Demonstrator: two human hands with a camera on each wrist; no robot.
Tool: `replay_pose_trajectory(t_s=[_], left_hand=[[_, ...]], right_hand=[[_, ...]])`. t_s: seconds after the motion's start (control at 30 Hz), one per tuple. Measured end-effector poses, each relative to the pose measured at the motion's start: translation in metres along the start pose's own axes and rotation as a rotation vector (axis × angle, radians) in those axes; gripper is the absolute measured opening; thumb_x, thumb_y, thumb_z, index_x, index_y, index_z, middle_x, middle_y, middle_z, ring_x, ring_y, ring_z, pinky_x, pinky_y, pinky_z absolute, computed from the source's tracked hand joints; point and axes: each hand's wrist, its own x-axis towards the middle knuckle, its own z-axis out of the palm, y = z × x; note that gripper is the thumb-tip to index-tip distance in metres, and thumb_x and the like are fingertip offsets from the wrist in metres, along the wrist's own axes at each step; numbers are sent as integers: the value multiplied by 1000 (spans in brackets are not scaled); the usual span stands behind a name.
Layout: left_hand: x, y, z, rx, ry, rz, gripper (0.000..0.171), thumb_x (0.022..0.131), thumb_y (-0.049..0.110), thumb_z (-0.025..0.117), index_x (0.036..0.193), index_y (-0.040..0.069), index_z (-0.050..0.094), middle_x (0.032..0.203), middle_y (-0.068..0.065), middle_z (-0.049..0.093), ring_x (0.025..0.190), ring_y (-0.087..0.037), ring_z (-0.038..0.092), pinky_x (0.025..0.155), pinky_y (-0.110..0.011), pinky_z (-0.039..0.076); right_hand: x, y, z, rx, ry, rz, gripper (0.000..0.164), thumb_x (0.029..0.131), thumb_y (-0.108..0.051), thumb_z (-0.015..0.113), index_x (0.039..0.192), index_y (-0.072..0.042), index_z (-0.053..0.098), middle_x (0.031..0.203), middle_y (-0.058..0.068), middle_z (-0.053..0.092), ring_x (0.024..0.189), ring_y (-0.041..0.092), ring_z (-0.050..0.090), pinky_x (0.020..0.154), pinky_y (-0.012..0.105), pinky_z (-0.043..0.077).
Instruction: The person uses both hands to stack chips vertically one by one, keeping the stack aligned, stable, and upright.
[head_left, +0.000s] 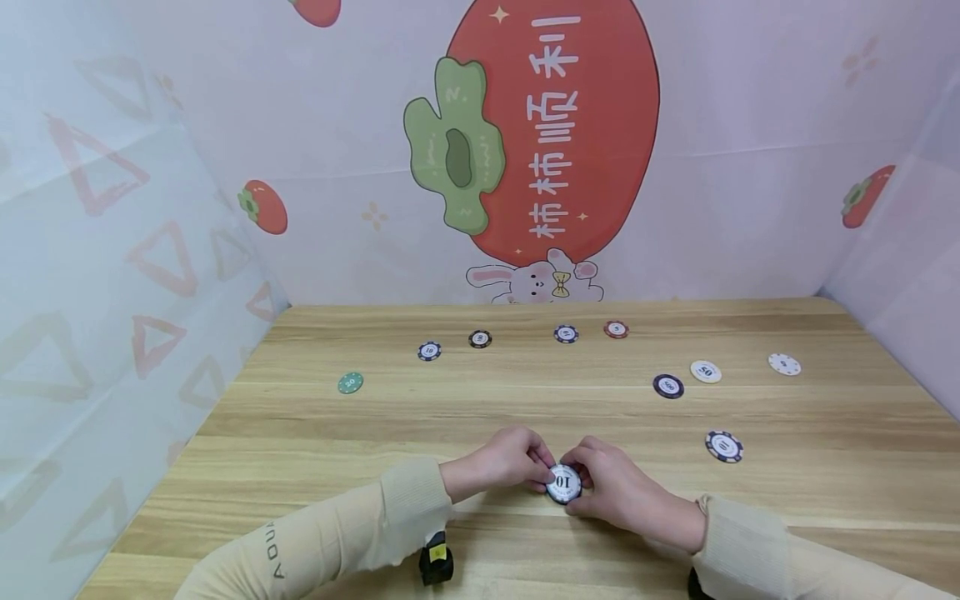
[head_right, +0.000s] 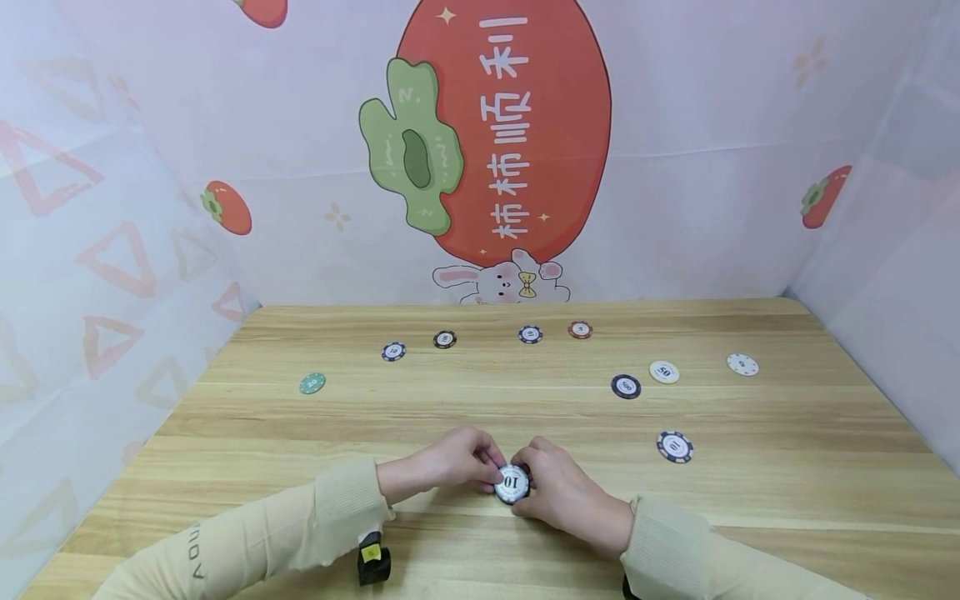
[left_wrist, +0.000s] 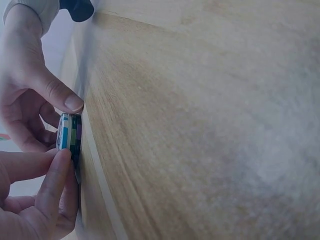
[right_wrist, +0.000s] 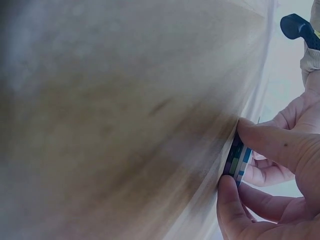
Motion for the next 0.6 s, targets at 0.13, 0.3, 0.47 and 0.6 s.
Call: replay_pose_trajectory(t_s=[0.13, 0.3, 0.47, 0.6], left_hand=[[0, 0, 0, 16, -3, 8, 7, 75, -10, 65, 80, -6, 61, 69, -6, 58, 60, -12, 58, 56, -23, 52], [1, 1, -7, 119, -40, 40, 9, 75, -4, 68, 83, -4, 62, 71, -6, 61, 62, -11, 57, 58, -21, 51], [4, 2, -25, 243, -102, 86, 14, 76, 2, 69, 88, -3, 63, 76, -4, 61, 66, -9, 55, 60, -19, 48], [8, 2, -44, 304, -108, 129, 16, 77, 4, 68, 91, -1, 63, 79, -2, 61, 68, -10, 57, 63, -21, 49]], right_hand=[[0, 0, 0, -2, 1, -12, 37, 61, -10, 81, 92, -2, 63, 82, -3, 50, 72, 7, 45, 63, 22, 42], [-1, 0, 0, 0, 1, -9, 36, 61, -10, 81, 91, -2, 63, 83, -3, 50, 73, 7, 46, 63, 22, 42], [-1, 0, 0, 4, -4, 6, 37, 62, -10, 81, 92, -2, 63, 83, -3, 50, 73, 7, 46, 63, 22, 42], [-1, 0, 0, 0, -1, 6, 38, 62, -10, 81, 94, -1, 63, 83, -2, 50, 72, 7, 46, 63, 22, 42]])
